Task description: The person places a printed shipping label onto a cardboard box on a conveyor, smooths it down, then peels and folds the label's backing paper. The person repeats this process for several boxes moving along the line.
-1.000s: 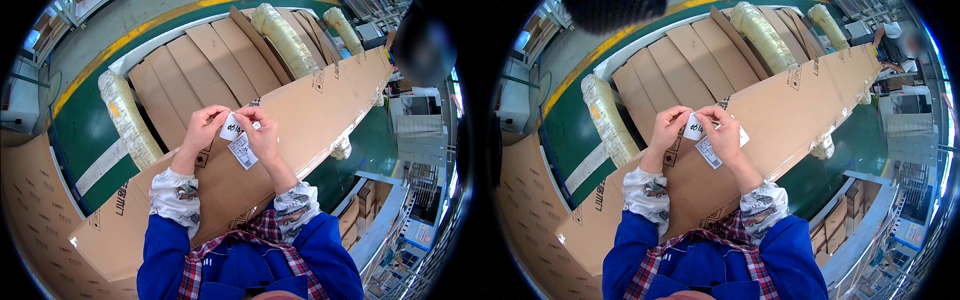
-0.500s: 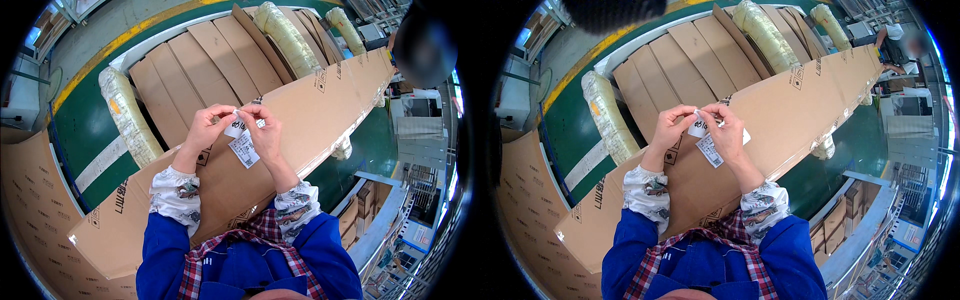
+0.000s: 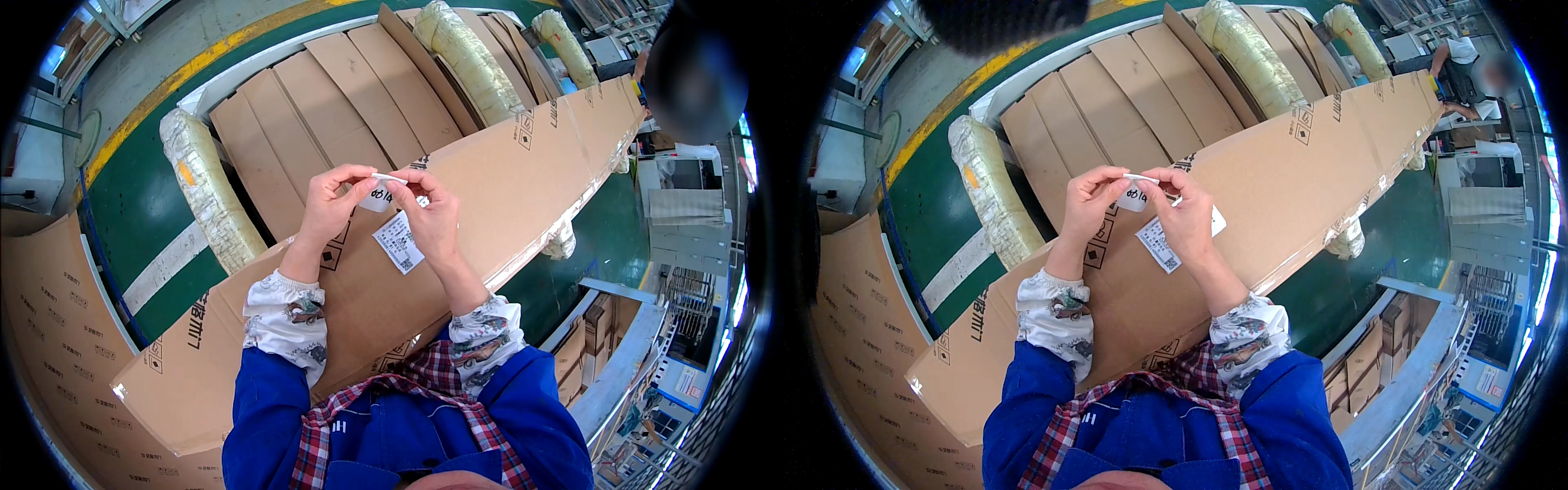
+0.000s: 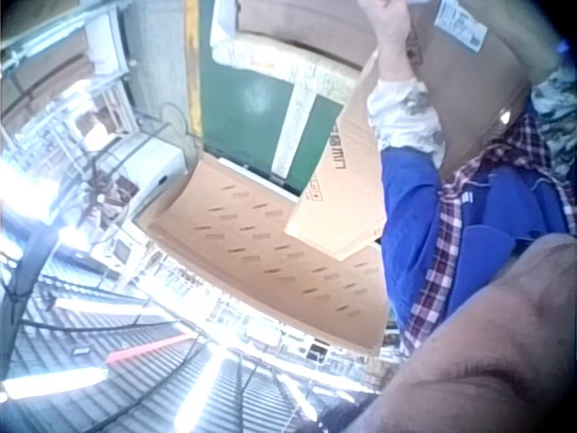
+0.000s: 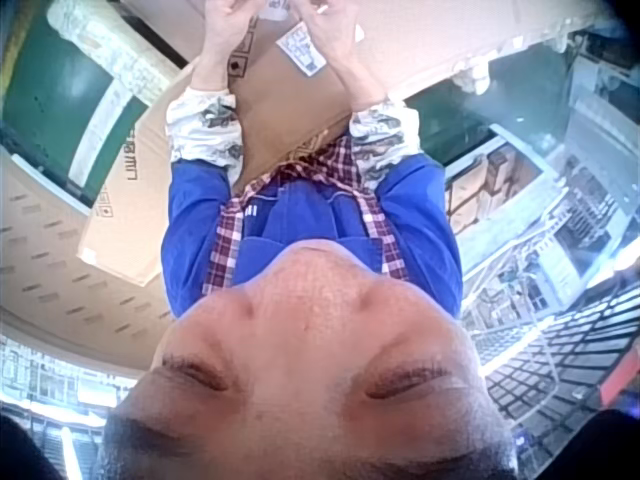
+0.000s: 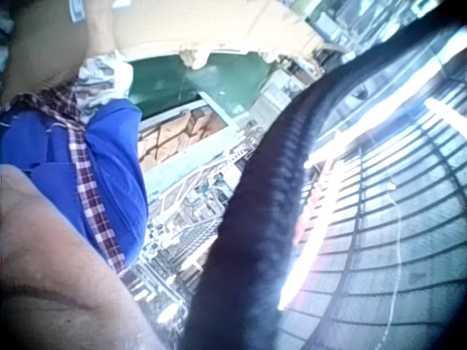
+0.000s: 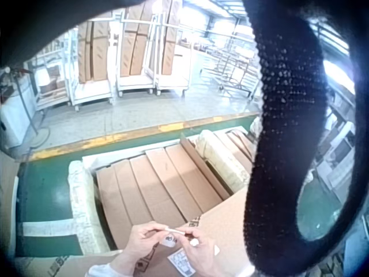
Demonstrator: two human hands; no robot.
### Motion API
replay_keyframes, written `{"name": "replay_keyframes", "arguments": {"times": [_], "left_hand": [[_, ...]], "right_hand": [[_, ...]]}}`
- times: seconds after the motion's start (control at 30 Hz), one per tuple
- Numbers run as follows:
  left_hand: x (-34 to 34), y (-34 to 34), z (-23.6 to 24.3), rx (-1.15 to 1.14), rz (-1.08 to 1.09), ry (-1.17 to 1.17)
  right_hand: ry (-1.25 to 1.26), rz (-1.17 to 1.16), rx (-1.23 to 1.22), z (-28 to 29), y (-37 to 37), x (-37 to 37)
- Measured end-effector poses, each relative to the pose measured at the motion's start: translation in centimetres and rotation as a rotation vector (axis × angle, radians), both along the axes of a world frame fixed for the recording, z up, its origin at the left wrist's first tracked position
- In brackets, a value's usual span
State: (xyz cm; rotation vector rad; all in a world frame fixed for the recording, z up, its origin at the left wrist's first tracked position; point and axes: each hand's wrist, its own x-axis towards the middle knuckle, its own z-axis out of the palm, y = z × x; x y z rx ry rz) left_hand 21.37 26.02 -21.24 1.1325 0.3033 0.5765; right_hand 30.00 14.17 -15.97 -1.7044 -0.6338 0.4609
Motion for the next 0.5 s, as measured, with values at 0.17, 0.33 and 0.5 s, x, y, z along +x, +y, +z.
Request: {"name": "replay_keyframes", "arguments": {"times": [0.17,0.33,0.5], "left_hand": [[0.08,0.05,-0.19,0.021,-0.011,-0.001],[0.01,0.00,0.05,-0.002,-0.016,0.031],[-0.06,0.04,0.16,0.079,0.009,0.071]], "right_hand": [[0.037,-0.006,-0.010,0.22,0.03,-0.01],[0.019,-0.006,0.001,0.11,0.05,-0.09],[0.036,-0.015,0.007,0.01,0.09,-0.10]]}}
